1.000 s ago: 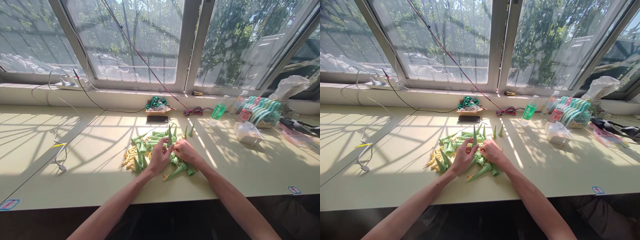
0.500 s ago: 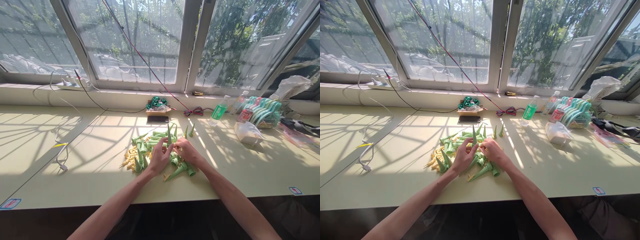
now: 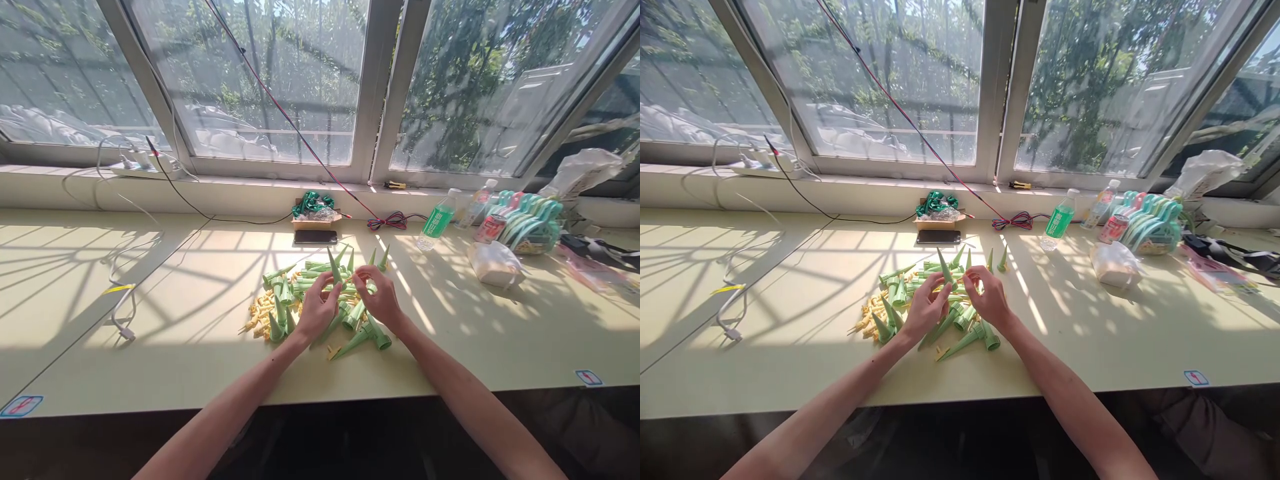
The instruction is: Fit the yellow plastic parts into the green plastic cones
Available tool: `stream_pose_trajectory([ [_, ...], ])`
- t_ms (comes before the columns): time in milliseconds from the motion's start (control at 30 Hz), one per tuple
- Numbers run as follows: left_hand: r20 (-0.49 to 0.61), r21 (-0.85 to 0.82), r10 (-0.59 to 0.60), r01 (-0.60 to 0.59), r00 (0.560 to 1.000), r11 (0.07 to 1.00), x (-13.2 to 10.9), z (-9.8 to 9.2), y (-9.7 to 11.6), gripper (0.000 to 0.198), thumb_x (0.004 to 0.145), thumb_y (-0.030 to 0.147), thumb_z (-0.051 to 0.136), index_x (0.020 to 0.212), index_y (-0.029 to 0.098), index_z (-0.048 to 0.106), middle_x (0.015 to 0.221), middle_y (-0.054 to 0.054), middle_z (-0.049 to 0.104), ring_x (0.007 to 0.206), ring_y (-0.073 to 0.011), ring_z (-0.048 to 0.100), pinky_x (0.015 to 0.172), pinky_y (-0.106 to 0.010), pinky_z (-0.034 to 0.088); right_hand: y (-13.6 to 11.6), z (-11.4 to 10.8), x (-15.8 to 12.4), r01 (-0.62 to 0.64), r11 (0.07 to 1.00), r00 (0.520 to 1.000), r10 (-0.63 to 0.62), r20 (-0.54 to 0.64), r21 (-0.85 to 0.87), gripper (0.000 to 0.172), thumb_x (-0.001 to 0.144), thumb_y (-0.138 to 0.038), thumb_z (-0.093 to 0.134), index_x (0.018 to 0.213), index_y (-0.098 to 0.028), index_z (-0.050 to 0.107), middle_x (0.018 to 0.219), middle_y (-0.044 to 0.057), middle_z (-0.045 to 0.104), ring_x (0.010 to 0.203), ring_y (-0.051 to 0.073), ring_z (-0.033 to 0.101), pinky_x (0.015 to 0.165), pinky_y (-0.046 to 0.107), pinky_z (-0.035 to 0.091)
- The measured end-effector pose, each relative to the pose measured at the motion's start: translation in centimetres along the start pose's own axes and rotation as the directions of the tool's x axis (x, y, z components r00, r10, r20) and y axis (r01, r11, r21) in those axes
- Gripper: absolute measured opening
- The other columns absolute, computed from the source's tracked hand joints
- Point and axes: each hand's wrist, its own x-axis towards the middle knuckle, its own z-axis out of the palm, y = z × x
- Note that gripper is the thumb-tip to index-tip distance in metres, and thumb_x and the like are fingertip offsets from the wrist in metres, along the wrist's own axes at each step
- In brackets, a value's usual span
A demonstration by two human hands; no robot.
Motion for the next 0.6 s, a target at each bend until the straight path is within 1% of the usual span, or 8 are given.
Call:
stream_pose_trajectory([
  [100,0.008,-0.005,0.003,-0.003,1.000,1.000,0.01,-0.02,0.00,0.031,0.092,0.041,0.059,0.116,0.020,0.057,0.121,-0.011,0.064,0.042,-0.0022,0.052,0.032,-0.017,0.040,-0.13,-0.07,-0.04,0.031,1.000,0.999,-0.031,-0.021,0.006,0.006,0.095,-0.026,0.053,0.097,-0.021,0.056,0.086,0.004,0.070,0.078,0.017,0.067,0.075,0.032,0.055],
  [267,0.015,-0.004,0.001,-0.001,1.000,1.000,-0.02,-0.03,-0.01,0.030,0.093,0.040,0.058,0.117,0.021,0.058,0.122,-0.011,0.064,0.040,-0.0019,0.051,0.031,-0.017,0.039,-0.16,-0.13,-0.16,0.080,0.997,0.997,-0.080,-0.013,-0.004,0.006,0.096,-0.024,0.053,0.099,-0.021,0.057,0.089,0.005,0.070,0.081,0.017,0.068,0.076,0.031,0.055],
  [600,0.030,-0.012,0.002,-0.002,1.000,1.000,0.06,-0.07,-0.11,0.031,0.094,0.040,0.057,0.118,0.020,0.057,0.125,-0.012,0.063,0.041,-0.0021,0.052,0.030,-0.017,0.039,-0.27,-0.14,-0.12,0.110,0.994,0.993,-0.110,0.032,0.011,0.008,0.096,-0.023,0.052,0.098,-0.021,0.059,0.089,0.005,0.067,0.080,0.017,0.065,0.076,0.032,0.055],
])
